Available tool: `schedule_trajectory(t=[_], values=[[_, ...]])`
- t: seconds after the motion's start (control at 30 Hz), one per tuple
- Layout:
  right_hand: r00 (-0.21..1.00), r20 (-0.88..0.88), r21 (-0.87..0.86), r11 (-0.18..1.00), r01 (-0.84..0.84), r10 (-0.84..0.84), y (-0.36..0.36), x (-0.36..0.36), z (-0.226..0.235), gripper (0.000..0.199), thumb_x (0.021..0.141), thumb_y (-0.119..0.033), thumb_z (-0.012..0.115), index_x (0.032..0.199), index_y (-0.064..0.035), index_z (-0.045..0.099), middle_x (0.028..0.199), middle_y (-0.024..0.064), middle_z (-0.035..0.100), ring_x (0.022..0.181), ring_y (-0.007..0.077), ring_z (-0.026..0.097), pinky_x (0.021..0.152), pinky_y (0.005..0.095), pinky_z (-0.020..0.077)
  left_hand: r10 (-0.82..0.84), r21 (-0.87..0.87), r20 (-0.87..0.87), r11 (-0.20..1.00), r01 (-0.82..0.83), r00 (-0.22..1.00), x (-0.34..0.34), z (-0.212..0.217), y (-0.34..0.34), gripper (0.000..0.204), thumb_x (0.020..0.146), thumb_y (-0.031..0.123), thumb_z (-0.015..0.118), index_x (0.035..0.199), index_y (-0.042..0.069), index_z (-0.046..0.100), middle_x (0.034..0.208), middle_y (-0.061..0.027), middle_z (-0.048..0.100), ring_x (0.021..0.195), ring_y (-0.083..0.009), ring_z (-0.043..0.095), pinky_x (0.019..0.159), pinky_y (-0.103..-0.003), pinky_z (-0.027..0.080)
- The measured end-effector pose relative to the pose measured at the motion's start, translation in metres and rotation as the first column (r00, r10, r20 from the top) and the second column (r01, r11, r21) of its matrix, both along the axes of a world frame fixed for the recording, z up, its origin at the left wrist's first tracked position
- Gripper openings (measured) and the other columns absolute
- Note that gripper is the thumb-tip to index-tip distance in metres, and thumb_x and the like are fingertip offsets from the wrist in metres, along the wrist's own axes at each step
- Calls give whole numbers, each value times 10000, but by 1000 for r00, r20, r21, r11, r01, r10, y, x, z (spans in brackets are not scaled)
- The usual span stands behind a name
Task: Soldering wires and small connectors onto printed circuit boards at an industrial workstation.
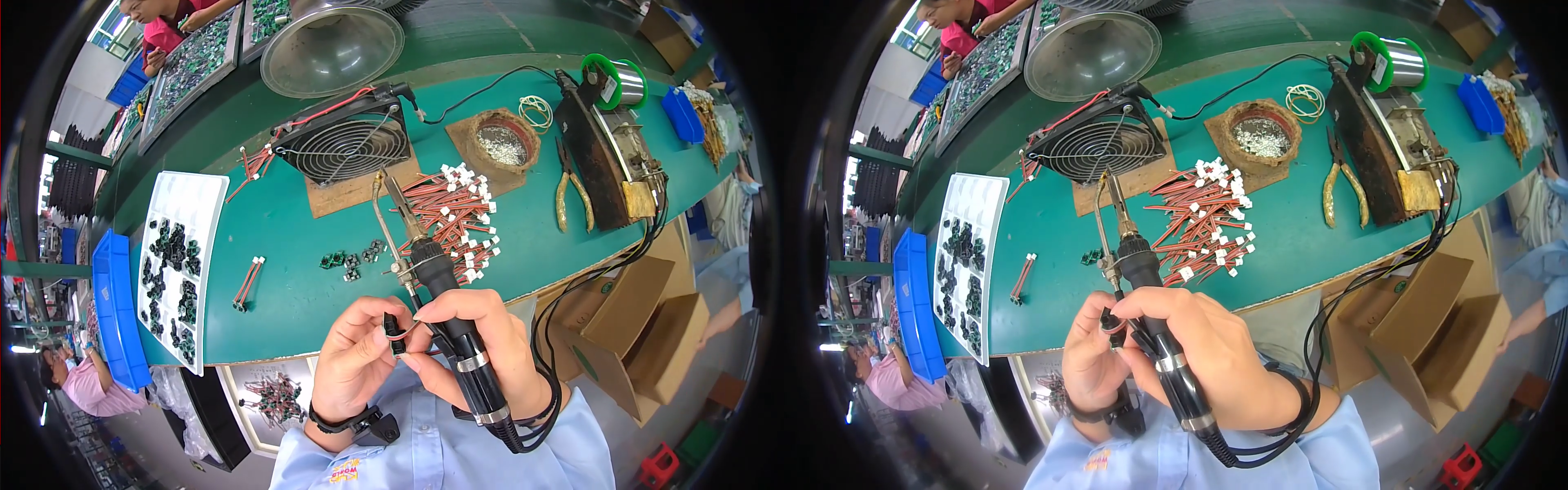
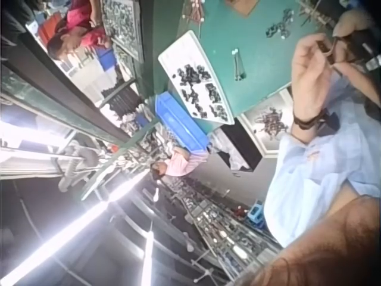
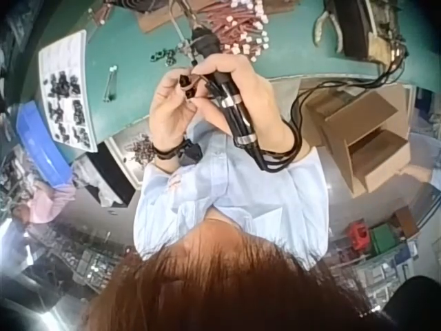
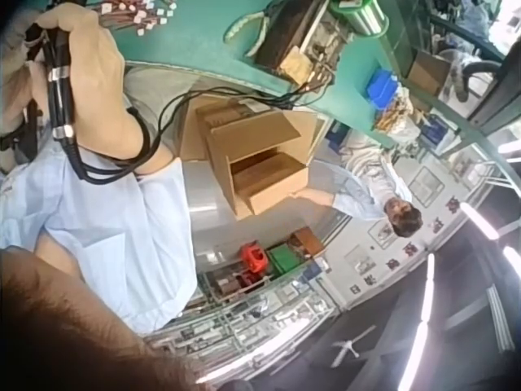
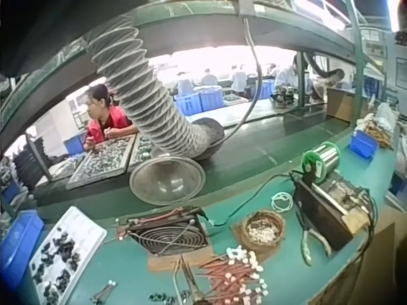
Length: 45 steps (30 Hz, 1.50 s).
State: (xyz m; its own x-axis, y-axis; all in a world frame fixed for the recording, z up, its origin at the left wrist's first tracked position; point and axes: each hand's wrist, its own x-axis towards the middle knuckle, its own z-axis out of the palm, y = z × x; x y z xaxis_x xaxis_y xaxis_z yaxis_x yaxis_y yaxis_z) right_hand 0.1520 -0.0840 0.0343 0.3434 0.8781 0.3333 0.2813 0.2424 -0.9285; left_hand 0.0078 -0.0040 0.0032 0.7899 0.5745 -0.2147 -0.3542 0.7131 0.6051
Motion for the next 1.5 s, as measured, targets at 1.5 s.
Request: schedule_trajectory(t=[1.5], values=[[918,393,26,999,33,-41,-62,15,-52,461,715,-370,706,1066,-99,577,668,52,618,593,194,589,888,442,312,438,713,-315,695,-95,842,11,-31,15,96,909,54,464,988,16,425,1124,-148,545,948,-204,608,870,-320,427]])
